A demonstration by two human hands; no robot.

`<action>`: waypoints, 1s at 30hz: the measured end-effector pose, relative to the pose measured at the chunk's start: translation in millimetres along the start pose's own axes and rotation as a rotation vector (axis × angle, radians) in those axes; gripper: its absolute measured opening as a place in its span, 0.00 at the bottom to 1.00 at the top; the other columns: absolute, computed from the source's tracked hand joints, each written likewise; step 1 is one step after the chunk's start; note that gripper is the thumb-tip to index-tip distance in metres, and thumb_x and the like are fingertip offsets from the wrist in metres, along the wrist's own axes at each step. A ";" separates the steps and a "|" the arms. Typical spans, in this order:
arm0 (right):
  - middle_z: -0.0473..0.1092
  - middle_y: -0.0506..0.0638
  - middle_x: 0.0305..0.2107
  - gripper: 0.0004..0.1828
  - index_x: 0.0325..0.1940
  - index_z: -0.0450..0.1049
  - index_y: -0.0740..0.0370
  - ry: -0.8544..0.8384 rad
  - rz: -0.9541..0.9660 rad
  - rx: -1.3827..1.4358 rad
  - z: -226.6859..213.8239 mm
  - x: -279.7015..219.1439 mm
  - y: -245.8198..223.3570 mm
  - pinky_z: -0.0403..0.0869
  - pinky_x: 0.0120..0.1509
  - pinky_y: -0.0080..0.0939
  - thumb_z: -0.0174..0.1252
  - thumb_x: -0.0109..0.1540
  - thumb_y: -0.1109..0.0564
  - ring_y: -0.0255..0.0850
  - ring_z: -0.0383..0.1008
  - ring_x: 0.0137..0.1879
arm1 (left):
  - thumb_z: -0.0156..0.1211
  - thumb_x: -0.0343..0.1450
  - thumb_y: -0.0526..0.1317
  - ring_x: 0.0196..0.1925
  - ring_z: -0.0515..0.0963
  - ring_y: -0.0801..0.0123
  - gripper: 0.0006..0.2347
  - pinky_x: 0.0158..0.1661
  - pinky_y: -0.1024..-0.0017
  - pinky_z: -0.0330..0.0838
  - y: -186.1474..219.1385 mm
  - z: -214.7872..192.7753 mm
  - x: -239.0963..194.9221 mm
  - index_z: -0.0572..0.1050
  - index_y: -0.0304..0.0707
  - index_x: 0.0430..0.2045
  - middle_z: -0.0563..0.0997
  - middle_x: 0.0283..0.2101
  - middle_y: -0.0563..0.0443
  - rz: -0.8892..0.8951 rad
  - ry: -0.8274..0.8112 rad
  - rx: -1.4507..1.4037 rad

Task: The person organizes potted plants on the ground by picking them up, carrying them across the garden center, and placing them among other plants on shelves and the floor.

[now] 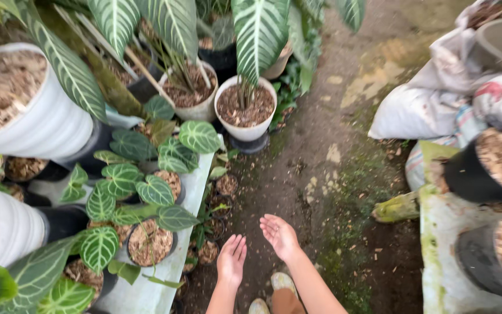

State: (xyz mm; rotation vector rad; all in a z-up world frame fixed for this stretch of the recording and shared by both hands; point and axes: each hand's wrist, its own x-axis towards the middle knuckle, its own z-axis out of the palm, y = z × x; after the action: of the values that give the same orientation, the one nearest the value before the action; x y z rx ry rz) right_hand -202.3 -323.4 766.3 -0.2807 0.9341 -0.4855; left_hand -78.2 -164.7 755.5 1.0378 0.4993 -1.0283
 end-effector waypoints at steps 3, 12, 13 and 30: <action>0.76 0.56 0.49 0.19 0.56 0.74 0.66 -0.013 -0.037 0.044 13.7 -39.0 -19.1 0.75 0.55 0.41 0.52 0.64 0.56 0.43 0.76 0.50 | 0.45 0.74 0.33 0.64 0.75 0.57 0.20 0.60 0.65 0.71 17.1 10.5 -18.8 0.65 0.28 0.63 0.74 0.64 0.39 0.009 -0.048 -0.035; 0.75 0.55 0.49 0.18 0.56 0.73 0.67 0.052 -0.118 0.115 -2.5 -84.5 -91.7 0.75 0.55 0.41 0.53 0.64 0.56 0.42 0.76 0.51 | 0.45 0.74 0.32 0.65 0.73 0.61 0.23 0.62 0.66 0.69 28.6 65.5 -43.4 0.61 0.30 0.67 0.72 0.66 0.43 -0.015 -0.151 -0.080; 0.75 0.55 0.49 0.18 0.56 0.73 0.67 0.055 -0.137 0.114 -7.2 -83.6 -101.3 0.75 0.55 0.41 0.53 0.64 0.56 0.42 0.76 0.51 | 0.45 0.74 0.31 0.65 0.73 0.61 0.23 0.62 0.66 0.70 27.0 82.0 -39.5 0.61 0.29 0.67 0.72 0.66 0.43 -0.014 -0.177 -0.080; 0.72 0.57 0.54 0.20 0.62 0.70 0.69 0.139 -0.318 0.065 -1.4 -56.9 -283.0 0.72 0.63 0.44 0.48 0.68 0.57 0.46 0.73 0.58 | 0.45 0.74 0.33 0.65 0.75 0.58 0.22 0.63 0.64 0.70 11.2 319.1 -6.5 0.62 0.29 0.65 0.74 0.64 0.40 -0.083 -0.383 -0.031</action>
State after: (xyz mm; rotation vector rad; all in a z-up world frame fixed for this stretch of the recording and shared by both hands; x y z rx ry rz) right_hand -310.0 -536.9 928.0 -0.3415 1.0115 -0.8345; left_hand -107.3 -441.6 911.9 0.7716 0.2449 -1.2558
